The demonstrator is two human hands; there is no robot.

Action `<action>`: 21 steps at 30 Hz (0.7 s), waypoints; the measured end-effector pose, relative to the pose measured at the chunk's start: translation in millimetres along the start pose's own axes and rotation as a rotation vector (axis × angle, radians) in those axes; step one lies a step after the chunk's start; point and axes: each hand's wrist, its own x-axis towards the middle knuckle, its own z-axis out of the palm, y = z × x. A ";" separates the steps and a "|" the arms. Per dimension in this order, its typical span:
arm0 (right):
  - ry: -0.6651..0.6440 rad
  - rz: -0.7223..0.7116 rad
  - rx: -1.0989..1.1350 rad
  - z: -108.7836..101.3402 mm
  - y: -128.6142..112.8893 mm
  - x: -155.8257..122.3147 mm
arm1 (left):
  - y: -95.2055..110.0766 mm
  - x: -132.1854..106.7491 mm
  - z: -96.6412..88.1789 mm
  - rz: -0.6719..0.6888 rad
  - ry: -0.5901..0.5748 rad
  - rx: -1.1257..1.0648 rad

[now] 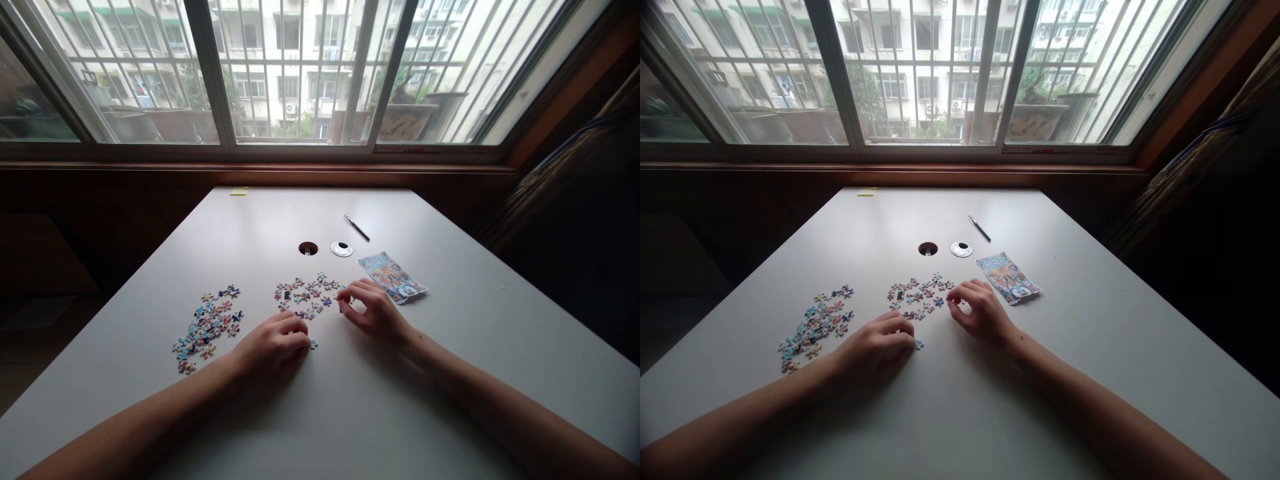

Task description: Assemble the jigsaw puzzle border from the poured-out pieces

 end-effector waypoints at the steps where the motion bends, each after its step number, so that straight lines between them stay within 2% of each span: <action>1: -0.013 0.047 -0.025 -2.5 4.3 6.3 | -0.2 0.1 0.3 0.000 0.003 -0.005; 5: -0.108 0.297 -0.180 0.1 17.5 41.0 | -0.9 -0.4 1.9 0.002 0.011 -0.010; 10: -0.123 0.383 -0.231 21.4 22.3 75.3 | -1.2 -1.2 2.3 0.006 0.016 0.005; 21: -0.092 0.448 -0.123 33.3 29.1 70.0 | -2.4 -1.3 1.3 -0.004 0.003 0.017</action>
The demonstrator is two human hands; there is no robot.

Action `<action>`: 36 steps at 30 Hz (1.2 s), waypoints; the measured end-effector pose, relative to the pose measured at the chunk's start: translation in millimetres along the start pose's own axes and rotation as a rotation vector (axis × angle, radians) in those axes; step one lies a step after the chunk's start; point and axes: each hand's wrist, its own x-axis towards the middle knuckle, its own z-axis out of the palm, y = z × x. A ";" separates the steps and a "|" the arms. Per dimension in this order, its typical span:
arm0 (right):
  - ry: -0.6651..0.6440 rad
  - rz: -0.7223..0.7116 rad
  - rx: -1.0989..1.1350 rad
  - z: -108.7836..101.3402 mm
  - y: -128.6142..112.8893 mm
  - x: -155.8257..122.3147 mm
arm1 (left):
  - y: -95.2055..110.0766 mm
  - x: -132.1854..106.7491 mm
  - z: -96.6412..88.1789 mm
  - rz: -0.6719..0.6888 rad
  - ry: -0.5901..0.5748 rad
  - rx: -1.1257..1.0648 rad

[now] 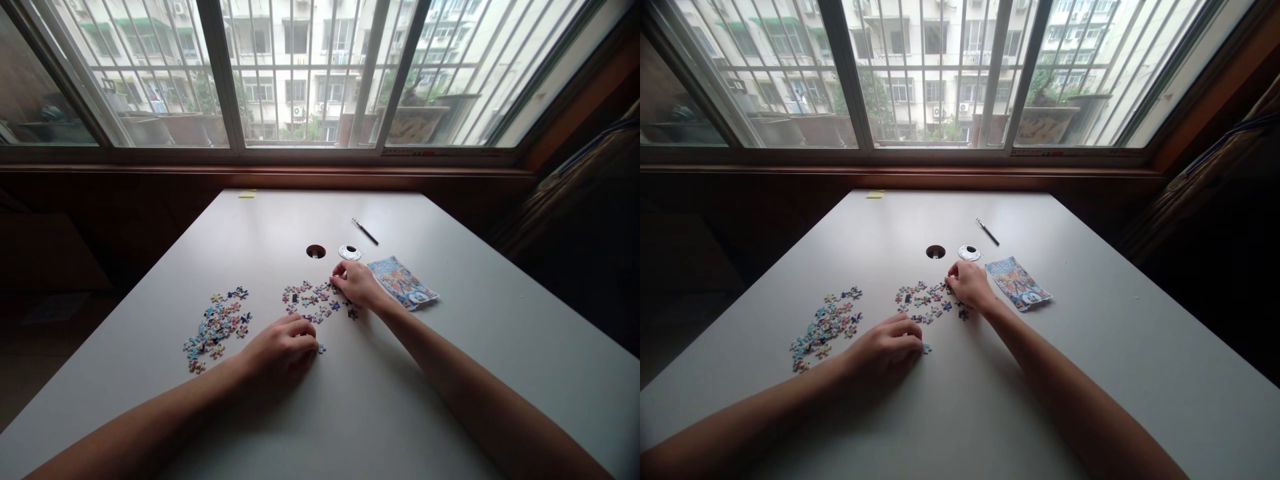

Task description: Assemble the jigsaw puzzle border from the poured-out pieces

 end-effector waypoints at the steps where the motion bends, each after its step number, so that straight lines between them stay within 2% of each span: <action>1: 0.002 -0.004 0.019 0.1 -0.7 -0.2 | 0.0 -0.1 -0.1 -0.003 -0.003 0.009; 3: 0.005 -0.023 0.051 -1.2 -2.8 -0.4 | 0.0 -0.1 -0.2 -0.008 -0.009 0.021; 5: -0.022 -0.037 0.174 -4.7 -5.5 -0.9 | 0.0 -0.2 -0.3 -0.009 -0.014 0.021; 10: -0.287 -0.027 0.800 -17.8 -16.9 -5.8 | -0.6 -0.3 -0.5 -0.011 -0.017 0.010; 13: -0.347 -0.023 0.880 -23.4 -25.3 -9.8 | -0.8 -0.4 -1.1 -0.004 -0.021 0.014; 20: -0.375 0.004 0.828 -29.3 -27.5 -11.3 | 0.5 -1.8 -3.3 -0.019 -0.021 -0.022; 23: -0.465 0.001 0.685 -36.9 -24.4 -13.3 | 0.0 -2.2 -2.9 -0.058 0.013 -0.051; 30: -0.728 -0.217 0.282 -50.9 -38.8 -31.0 | -3.9 -3.2 0.2 -0.115 0.038 -0.036; 33: -0.740 -0.291 0.192 -47.4 -46.4 -38.3 | -4.2 -3.8 0.8 -0.116 0.026 -0.029; 36: -0.685 -0.310 0.167 -41.5 -49.8 -41.9 | -4.4 -3.9 1.1 -0.109 0.027 -0.027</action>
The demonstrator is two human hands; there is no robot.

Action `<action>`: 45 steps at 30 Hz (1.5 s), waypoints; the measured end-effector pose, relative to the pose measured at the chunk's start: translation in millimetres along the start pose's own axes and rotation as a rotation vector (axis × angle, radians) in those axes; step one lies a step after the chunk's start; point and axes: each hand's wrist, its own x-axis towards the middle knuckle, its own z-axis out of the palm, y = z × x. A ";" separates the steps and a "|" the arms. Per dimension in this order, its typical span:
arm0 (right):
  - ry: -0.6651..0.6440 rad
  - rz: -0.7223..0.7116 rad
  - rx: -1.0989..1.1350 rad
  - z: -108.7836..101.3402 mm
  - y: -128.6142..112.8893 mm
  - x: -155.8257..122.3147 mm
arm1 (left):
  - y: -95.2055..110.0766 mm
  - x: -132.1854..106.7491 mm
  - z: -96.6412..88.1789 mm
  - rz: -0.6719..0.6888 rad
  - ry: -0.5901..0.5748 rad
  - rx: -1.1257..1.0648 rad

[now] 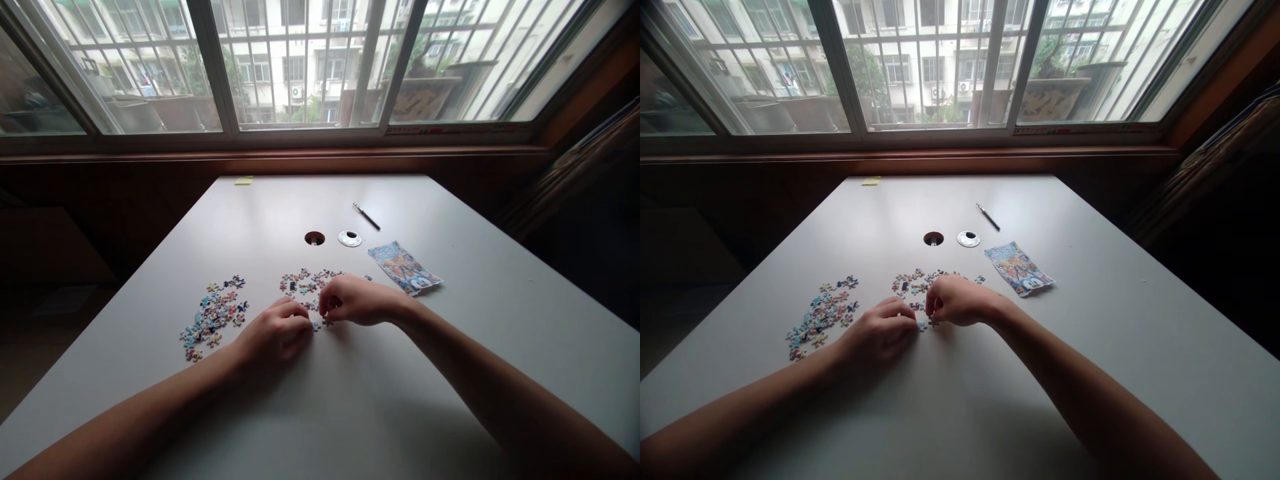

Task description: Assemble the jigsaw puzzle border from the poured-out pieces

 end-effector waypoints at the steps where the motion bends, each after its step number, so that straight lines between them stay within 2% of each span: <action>1: 0.012 0.005 -0.004 1.4 -0.4 0.8 | -0.1 0.2 0.0 0.003 0.000 0.001; 7: -0.024 0.071 -0.018 2.8 -5.4 2.4 | -1.3 1.4 -0.7 0.005 -0.013 -0.003; 16: 0.010 0.107 0.018 7.6 -6.3 3.5 | -0.9 1.5 -0.9 0.000 -0.026 -0.006; 24: 0.031 0.118 0.023 10.9 -8.0 3.6 | -0.4 2.1 -1.3 0.002 -0.029 -0.002; 37: 0.052 0.097 -0.087 12.6 -11.6 4.7 | 0.9 2.0 -2.5 0.011 -0.044 0.023; 41: 0.051 0.053 -0.052 4.4 -12.1 0.8 | 1.7 1.8 -2.0 0.013 -0.062 0.053; 45: 0.131 0.066 0.044 -18.4 7.0 -2.6 | 4.1 2.2 -2.1 0.014 -0.064 0.051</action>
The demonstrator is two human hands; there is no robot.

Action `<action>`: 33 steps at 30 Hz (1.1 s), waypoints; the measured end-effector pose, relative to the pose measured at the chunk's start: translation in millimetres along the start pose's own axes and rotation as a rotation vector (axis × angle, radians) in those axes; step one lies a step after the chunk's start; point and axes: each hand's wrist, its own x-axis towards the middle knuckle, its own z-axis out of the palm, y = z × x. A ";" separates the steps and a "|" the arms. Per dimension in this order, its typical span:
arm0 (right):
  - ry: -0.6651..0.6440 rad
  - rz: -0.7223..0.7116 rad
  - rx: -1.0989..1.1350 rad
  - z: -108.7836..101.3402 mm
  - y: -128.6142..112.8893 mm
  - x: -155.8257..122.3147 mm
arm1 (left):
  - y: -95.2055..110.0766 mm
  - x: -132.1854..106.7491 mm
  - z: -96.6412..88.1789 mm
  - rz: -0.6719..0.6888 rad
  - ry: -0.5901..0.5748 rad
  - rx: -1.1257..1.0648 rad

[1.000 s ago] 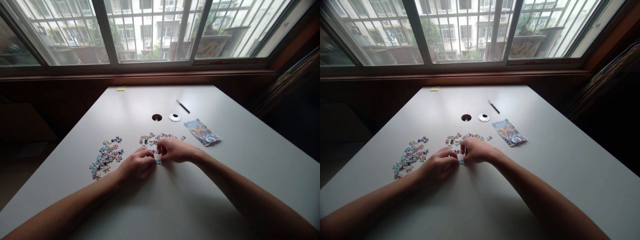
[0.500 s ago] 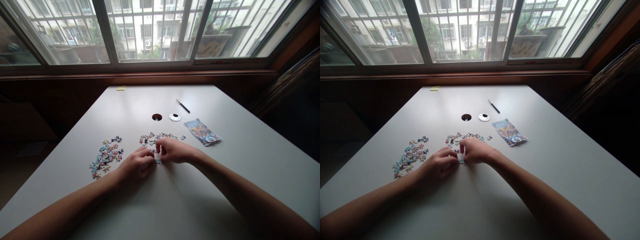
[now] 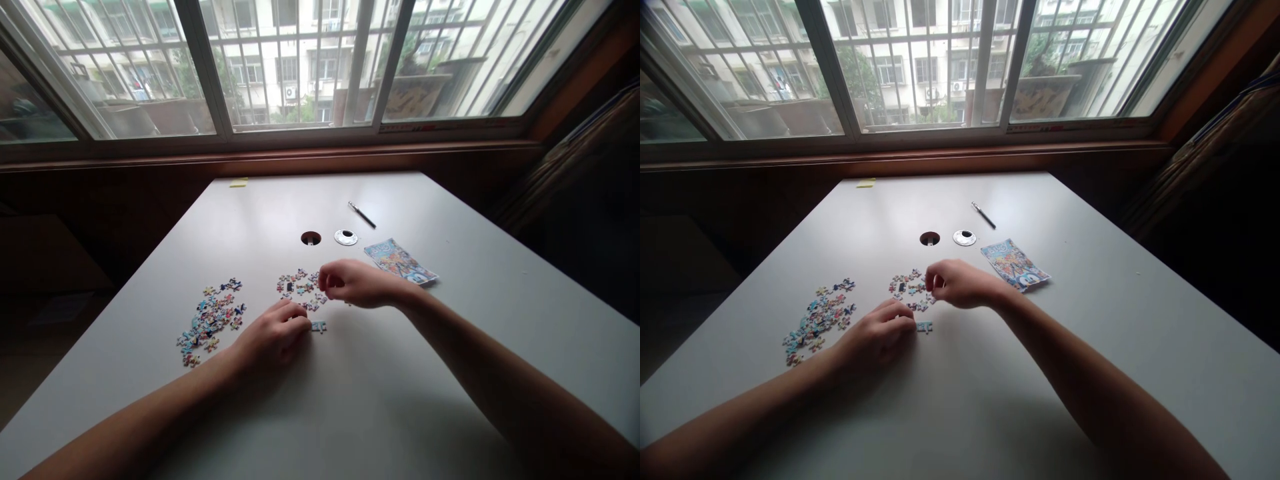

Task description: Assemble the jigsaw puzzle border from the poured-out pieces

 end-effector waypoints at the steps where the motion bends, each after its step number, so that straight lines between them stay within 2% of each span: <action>1: 0.054 0.027 0.006 -6.0 7.8 1.3 | 0.5 0.3 -0.4 -0.006 0.018 -0.004; 3: 0.190 0.090 -0.025 -15.0 24.2 4.9 | 0.7 0.8 -2.1 -0.056 0.103 -0.014; 6: 0.321 0.112 -0.080 -19.6 41.7 9.9 | -0.8 1.1 -5.9 -0.239 0.299 -0.027; 8: 0.303 0.070 -0.072 -18.1 44.6 11.5 | -2.3 1.1 -8.2 -0.359 0.391 -0.041; 10: 0.248 0.020 -0.056 -15.4 41.8 11.7 | -3.3 1.1 -9.6 -0.423 0.437 -0.064; 14: 0.186 0.001 -0.059 -12.1 35.1 11.2 | -3.7 1.5 -9.9 -0.440 0.454 -0.074; 24: 0.241 0.130 -0.142 -17.1 48.3 13.0 | -5.4 1.1 -9.2 -0.447 0.419 -0.101; 33: 0.112 0.277 -0.170 -27.3 59.8 11.6 | -6.0 0.5 -8.0 -0.433 0.402 -0.097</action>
